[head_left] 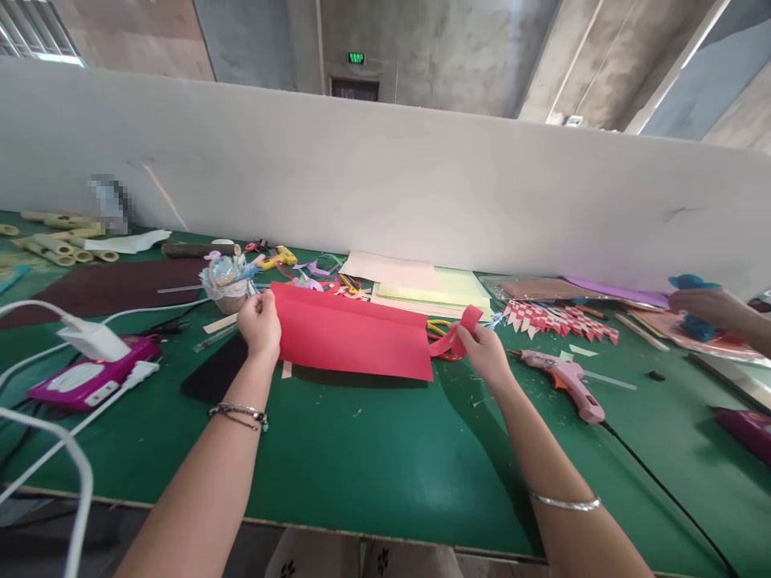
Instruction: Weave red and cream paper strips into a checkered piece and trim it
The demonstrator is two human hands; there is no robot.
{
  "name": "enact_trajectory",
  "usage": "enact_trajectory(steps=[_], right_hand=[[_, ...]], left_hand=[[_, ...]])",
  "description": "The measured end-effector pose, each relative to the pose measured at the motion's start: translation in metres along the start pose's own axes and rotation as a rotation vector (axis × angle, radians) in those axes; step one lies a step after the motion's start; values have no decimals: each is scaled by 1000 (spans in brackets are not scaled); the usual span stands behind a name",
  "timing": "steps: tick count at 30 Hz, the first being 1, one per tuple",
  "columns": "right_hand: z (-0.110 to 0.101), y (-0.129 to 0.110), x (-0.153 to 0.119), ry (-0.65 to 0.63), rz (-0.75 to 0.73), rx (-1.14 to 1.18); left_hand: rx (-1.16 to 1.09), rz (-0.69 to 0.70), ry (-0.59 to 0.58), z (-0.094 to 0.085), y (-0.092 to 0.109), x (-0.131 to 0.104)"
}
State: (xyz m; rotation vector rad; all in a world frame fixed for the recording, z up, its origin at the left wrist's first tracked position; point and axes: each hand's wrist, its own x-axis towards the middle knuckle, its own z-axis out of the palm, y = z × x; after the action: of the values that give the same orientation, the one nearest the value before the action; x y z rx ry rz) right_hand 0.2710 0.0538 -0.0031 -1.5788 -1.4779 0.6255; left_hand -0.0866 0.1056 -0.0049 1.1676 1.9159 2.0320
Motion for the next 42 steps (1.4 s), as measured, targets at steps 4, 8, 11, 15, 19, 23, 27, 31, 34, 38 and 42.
enact_trajectory(steps=[4,8,11,15,19,23,27,31,34,38,42], right_hand=[[1,-5,0,-68,-43,4],[-13,-21,3,-118,-74,-59],[-24,-41,12,-226,-111,-160],[-25,-80,29,-341,-208,-277],[-10,-125,33,-372,-347,-328],[7,-164,27,-458,-511,-258],[13,-170,37,-487,-573,-25],[13,-134,63,-346,-362,-66],[15,-94,79,-279,-194,-181],[23,-52,85,-256,-44,-365],[32,-37,79,-173,-40,-536]], left_hand=[[-56,-11,-109,0,3,0],[-114,-19,-394,3,9,-7],[-105,22,-595,8,15,-20],[1,160,-806,12,23,-38],[168,335,-985,12,29,-53],[314,482,-1090,10,34,-64],[424,574,-1147,11,40,-75],[479,647,-1209,13,46,-81],[491,694,-1239,16,48,-84],[459,728,-1282,20,46,-87],[386,711,-1316,21,44,-90]])
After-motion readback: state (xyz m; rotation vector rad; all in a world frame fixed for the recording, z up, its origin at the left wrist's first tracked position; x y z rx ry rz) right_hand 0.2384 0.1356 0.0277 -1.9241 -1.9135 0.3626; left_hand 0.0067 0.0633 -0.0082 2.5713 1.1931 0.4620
